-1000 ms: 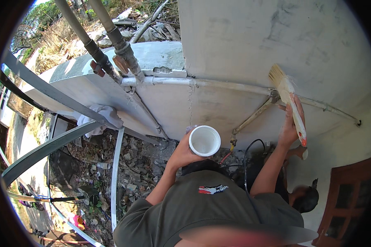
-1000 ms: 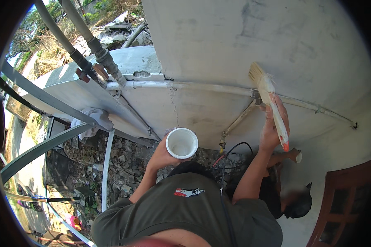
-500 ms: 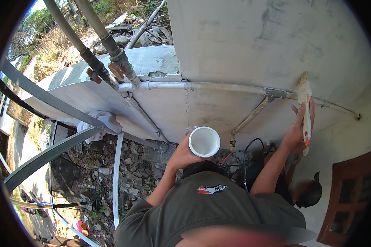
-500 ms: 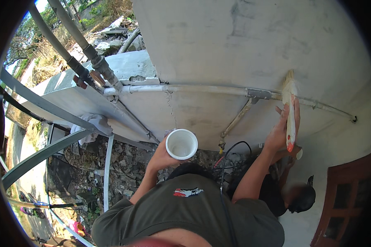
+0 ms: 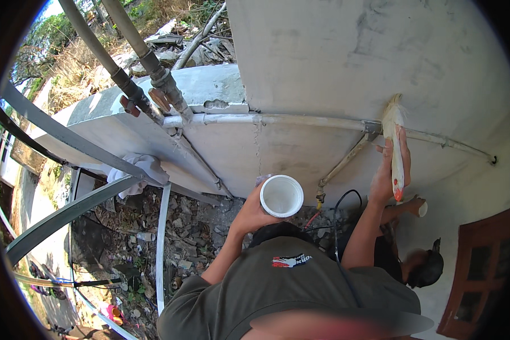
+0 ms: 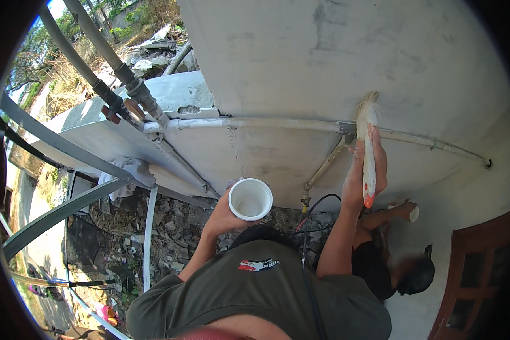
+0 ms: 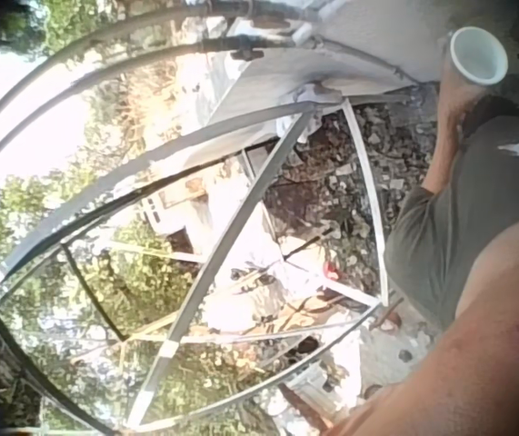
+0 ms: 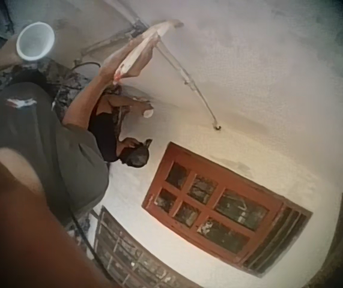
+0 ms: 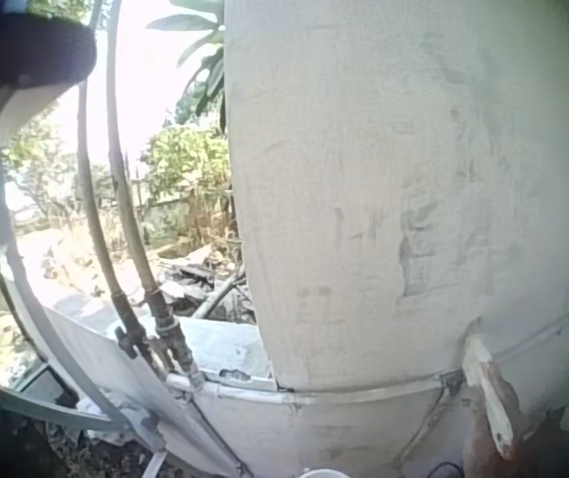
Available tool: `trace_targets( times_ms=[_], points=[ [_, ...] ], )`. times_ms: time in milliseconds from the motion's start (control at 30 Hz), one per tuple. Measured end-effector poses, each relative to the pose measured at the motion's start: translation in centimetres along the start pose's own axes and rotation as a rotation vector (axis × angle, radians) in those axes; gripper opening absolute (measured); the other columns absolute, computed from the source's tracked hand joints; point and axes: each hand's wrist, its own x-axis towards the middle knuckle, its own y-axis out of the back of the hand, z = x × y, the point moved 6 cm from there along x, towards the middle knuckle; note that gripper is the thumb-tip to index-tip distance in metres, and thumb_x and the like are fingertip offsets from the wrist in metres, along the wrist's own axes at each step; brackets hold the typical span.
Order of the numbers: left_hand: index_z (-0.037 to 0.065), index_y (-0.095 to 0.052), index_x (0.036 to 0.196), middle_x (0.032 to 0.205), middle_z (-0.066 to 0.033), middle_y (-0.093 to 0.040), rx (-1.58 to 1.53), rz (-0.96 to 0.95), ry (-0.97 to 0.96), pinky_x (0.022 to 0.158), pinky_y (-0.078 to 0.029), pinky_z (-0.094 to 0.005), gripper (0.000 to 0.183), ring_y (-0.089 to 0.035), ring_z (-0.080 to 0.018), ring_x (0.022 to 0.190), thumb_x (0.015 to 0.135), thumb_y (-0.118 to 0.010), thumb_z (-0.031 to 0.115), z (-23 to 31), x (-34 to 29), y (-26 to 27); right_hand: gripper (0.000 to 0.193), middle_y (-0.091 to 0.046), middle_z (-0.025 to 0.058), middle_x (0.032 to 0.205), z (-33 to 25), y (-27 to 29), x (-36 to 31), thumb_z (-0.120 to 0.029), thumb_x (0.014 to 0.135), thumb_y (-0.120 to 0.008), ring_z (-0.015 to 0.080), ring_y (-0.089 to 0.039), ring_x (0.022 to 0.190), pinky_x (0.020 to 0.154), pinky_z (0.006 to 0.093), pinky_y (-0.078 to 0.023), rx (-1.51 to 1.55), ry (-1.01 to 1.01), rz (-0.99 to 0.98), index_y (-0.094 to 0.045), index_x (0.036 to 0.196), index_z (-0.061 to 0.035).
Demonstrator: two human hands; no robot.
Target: Apply white paint to a wall and conduit using a brush.
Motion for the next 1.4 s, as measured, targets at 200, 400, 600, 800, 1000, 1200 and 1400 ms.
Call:
trace_targets(
  times_ms=[200, 400, 600, 800, 1000, 1200, 1400],
  points=[
    [0.003, -0.050, 0.134, 0.123, -0.0062, -0.061, -0.002, 0.010, 0.018, 0.100, -0.046, -0.0360, 0.085, -0.058, -0.0176, 0.115, 0.058, -0.088, 0.003, -0.2, -0.3, 0.1, 0.035, -0.060, 0.0182, 0.129, -0.7, -1.2, -0.7, -0.003, 0.097, -0.060, 0.0226, -0.064, 0.104, 0.073, 0.0312, -0.062, 0.005, 0.048, -0.055, -0.057, 0.131, 0.0047],
    [0.003, -0.050, 0.136, 0.130, -0.0106, -0.058, -0.020, 0.002, 0.036, 0.107, -0.040, -0.0374, 0.085, -0.054, -0.0232, 0.123, 0.062, -0.089, 0.017, -0.6, -0.6, 0.1, 0.034, -0.060, 0.0192, 0.129, -1.1, -1.9, -1.2, -0.002, 0.097, -0.059, 0.0241, -0.063, 0.110, 0.071, 0.0307, -0.063, 0.094, -0.015, -0.082, -0.057, 0.130, 0.0062],
    [0.003, -0.049, 0.136, 0.131, -0.0107, -0.057, -0.085, 0.010, 0.067, 0.107, -0.039, -0.0380, 0.086, -0.053, -0.0238, 0.124, 0.062, -0.090, 0.016, -0.7, -0.9, 0.1, 0.033, -0.065, 0.0186, 0.120, -2.3, -2.8, -1.6, 0.003, 0.094, -0.061, 0.0208, -0.065, 0.097, 0.070, 0.0307, -0.063, 0.126, 0.035, -0.105, -0.060, 0.127, 0.0056],
    [0.003, -0.050, 0.135, 0.130, -0.0108, -0.058, -0.040, 0.027, 0.038, 0.107, -0.040, -0.0385, 0.085, -0.054, -0.0238, 0.122, 0.062, -0.090, 0.017, -0.4, -1.1, 0.2, 0.034, -0.061, 0.0197, 0.126, -2.2, -3.6, -2.2, 0.000, 0.096, -0.059, 0.0234, -0.064, 0.105, 0.071, 0.0315, -0.064, 0.159, 0.000, -0.173, -0.057, 0.130, 0.0069],
    [0.003, -0.051, 0.135, 0.128, -0.0101, -0.058, -0.061, 0.040, 0.042, 0.105, -0.041, -0.0378, 0.083, -0.054, -0.0232, 0.121, 0.062, -0.090, 0.016, 0.1, -1.2, 0.1, 0.034, -0.062, 0.0197, 0.124, -2.1, -4.6, -2.9, 0.000, 0.095, -0.060, 0.0239, -0.065, 0.103, 0.073, 0.0343, -0.065, 0.298, -0.073, -0.242, -0.058, 0.128, 0.0076],
    [0.003, -0.052, 0.133, 0.127, -0.0094, -0.059, -0.074, 0.072, 0.017, 0.104, -0.042, -0.0369, 0.082, -0.055, -0.0219, 0.119, 0.062, -0.091, 0.015, -0.1, -1.3, 0.4, 0.032, -0.063, 0.0194, 0.122, -2.0, -6.3, -3.7, 0.000, 0.094, -0.063, 0.0239, -0.065, 0.103, 0.075, 0.0355, -0.065, 0.347, -0.064, -0.358, -0.060, 0.125, 0.0075],
    [0.003, -0.051, 0.135, 0.129, -0.0098, -0.058, -0.069, 0.077, 0.035, 0.106, -0.041, -0.0374, 0.084, -0.054, -0.0228, 0.121, 0.062, -0.091, 0.015, 0.1, -1.3, 0.6, 0.032, -0.062, 0.0187, 0.124, -0.7, -5.1, -2.8, -0.001, 0.095, -0.063, 0.0243, -0.064, 0.105, 0.076, 0.0352, -0.065, 0.299, -0.097, -0.298, -0.060, 0.125, 0.0075]
  ],
)
